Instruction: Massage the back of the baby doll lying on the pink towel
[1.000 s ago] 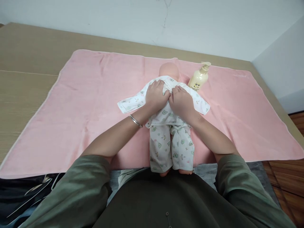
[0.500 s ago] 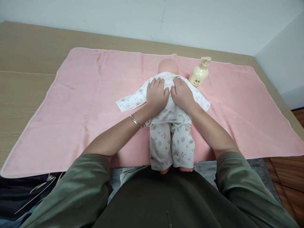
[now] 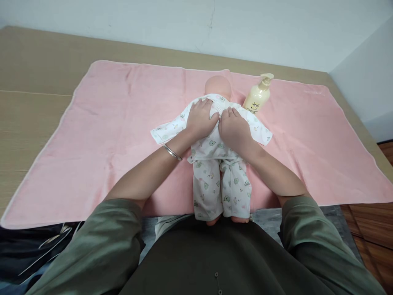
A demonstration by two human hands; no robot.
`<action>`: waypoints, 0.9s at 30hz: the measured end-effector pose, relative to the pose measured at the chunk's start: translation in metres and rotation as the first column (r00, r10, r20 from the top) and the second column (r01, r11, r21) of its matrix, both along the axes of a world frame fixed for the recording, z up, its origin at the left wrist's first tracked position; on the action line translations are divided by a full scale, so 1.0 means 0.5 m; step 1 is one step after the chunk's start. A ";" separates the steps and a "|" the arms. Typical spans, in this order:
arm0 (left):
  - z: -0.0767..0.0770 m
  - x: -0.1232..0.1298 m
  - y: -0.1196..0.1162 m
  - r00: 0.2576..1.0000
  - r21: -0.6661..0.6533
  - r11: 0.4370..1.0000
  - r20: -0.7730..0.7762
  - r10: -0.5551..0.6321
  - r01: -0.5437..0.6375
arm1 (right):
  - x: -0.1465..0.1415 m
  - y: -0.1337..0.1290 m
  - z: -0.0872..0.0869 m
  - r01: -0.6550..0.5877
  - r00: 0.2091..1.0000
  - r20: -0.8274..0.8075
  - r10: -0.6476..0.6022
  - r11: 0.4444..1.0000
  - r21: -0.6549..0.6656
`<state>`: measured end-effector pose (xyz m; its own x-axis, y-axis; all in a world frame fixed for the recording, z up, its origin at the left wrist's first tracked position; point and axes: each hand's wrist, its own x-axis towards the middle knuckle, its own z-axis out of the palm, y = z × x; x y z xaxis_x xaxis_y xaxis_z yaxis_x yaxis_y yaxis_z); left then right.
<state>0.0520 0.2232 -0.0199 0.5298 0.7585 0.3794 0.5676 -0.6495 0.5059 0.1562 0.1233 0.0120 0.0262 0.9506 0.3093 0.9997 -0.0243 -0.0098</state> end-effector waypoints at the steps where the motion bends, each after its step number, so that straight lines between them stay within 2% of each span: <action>1: 0.001 0.001 -0.004 1.000 0.005 1.000 -0.009 0.009 -0.009 | 0.001 0.001 0.000 -0.009 1.000 0.003 0.009 1.000 -0.002; 7: -0.006 0.013 -0.052 0.999 0.107 0.993 0.022 0.046 -0.048 | 0.057 0.044 0.001 -0.054 0.990 -0.132 0.054 0.999 -0.003; 10: -0.007 0.015 -0.071 0.999 0.135 0.990 0.015 0.038 -0.039 | 0.071 0.056 0.002 -0.055 0.990 -0.133 0.052 0.998 -0.019; 13: -0.003 0.010 -0.065 1.000 0.131 0.991 -0.001 0.012 -0.012 | 0.061 0.050 0.003 -0.055 0.994 -0.095 0.055 0.998 -0.003; 18: 0.003 0.004 -0.017 1.000 0.057 0.998 -0.001 -0.028 0.028 | 0.020 0.020 0.001 -0.011 0.999 -0.050 0.013 0.999 0.036; 21: 0.005 0.004 -0.002 0.999 0.056 0.998 0.008 -0.041 0.040 | 0.010 0.012 -0.003 -0.019 0.998 -0.055 0.021 0.999 0.038; 27: -0.005 0.016 -0.054 0.999 0.122 0.991 -0.002 0.053 -0.052 | 0.058 0.053 -0.003 -0.065 0.984 -0.168 0.059 0.997 -0.032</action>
